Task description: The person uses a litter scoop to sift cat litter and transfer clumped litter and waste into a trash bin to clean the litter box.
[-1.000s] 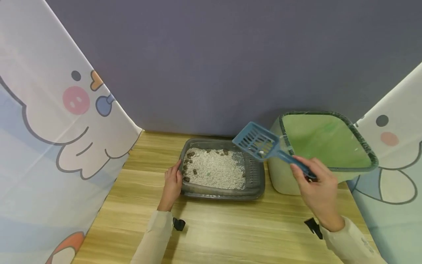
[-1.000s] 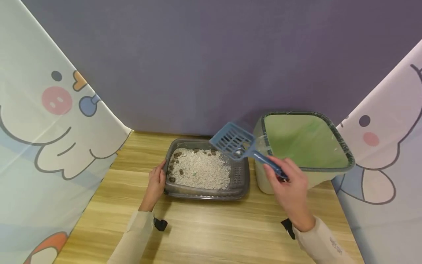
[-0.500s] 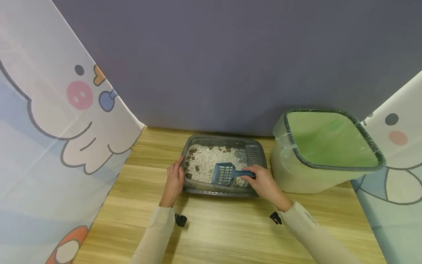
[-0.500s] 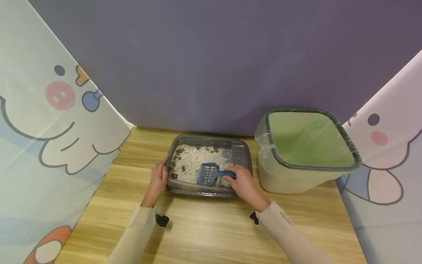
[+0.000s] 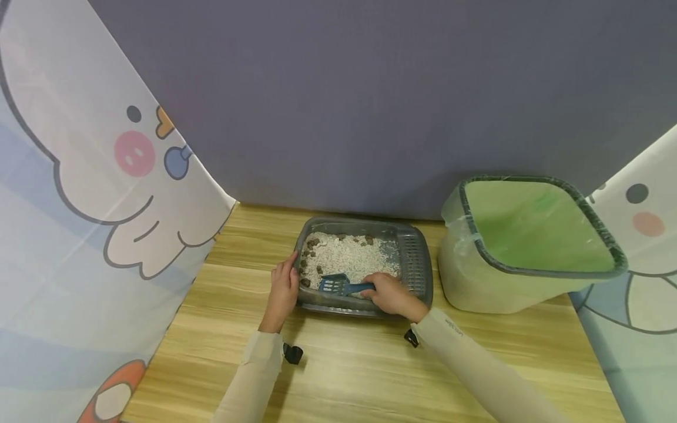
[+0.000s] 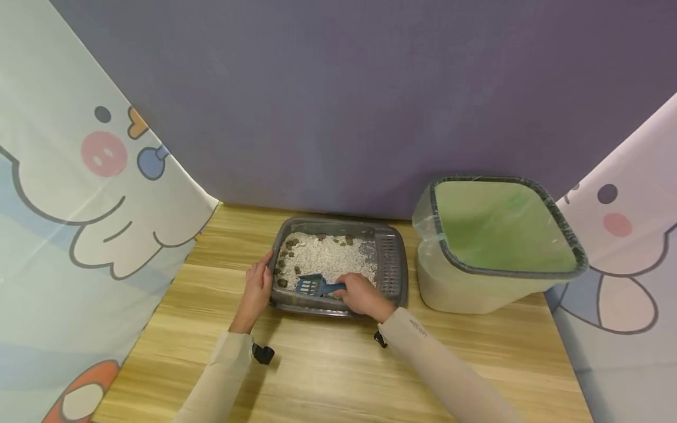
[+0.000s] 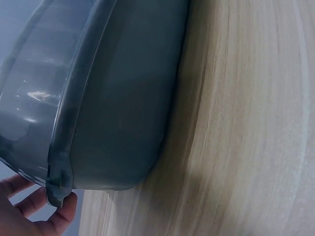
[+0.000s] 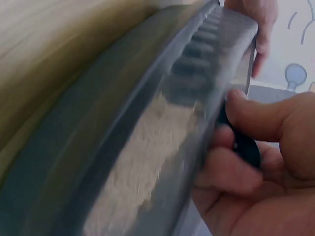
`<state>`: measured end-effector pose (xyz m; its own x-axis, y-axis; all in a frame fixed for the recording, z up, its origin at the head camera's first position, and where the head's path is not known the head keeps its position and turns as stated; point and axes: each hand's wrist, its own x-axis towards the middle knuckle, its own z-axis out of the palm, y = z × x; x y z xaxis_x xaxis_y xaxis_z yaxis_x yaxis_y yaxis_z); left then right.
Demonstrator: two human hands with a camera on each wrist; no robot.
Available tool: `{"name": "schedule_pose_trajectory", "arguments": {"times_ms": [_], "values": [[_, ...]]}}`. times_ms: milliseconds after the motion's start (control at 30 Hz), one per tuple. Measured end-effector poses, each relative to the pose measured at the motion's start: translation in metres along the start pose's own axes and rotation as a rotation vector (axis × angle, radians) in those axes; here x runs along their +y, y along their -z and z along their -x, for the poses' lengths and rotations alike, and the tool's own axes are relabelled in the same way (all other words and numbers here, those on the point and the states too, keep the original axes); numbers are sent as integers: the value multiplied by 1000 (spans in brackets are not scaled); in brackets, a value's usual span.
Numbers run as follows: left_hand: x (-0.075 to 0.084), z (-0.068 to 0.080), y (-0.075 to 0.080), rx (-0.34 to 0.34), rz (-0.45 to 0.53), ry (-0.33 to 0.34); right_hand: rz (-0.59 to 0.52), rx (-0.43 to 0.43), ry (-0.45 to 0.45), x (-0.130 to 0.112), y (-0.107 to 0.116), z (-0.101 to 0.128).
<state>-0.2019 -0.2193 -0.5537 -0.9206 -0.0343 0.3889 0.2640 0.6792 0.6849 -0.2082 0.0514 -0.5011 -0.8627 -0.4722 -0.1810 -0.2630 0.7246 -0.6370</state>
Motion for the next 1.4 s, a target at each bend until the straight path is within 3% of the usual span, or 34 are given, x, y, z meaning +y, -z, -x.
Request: {"name": "schedule_pose_trajectory", "arguments": {"times_ms": [133, 333, 633, 733, 967, 1200, 1400], "values": [[1, -1, -1, -9, 1, 3, 9, -12, 25, -6, -10, -7], [2, -2, -2, -38, -4, 20, -10, 106, 18, -6, -22, -12], [4, -4, -6, -14, -6, -12, 16, 235, 34, 2, -26, -26], [4, -3, -7, -22, -8, -15, 41, 217, 29, 4, -23, -31], [4, -3, -4, -7, -17, -14, 98, 57, 31, 5, -15, -49], [2, -3, -1, -13, -27, -17, 64, 110, 6, 4, -10, -73], [1, -2, -1, -12, -27, -1, -23, 45, 25, 8, -6, -74]]}}
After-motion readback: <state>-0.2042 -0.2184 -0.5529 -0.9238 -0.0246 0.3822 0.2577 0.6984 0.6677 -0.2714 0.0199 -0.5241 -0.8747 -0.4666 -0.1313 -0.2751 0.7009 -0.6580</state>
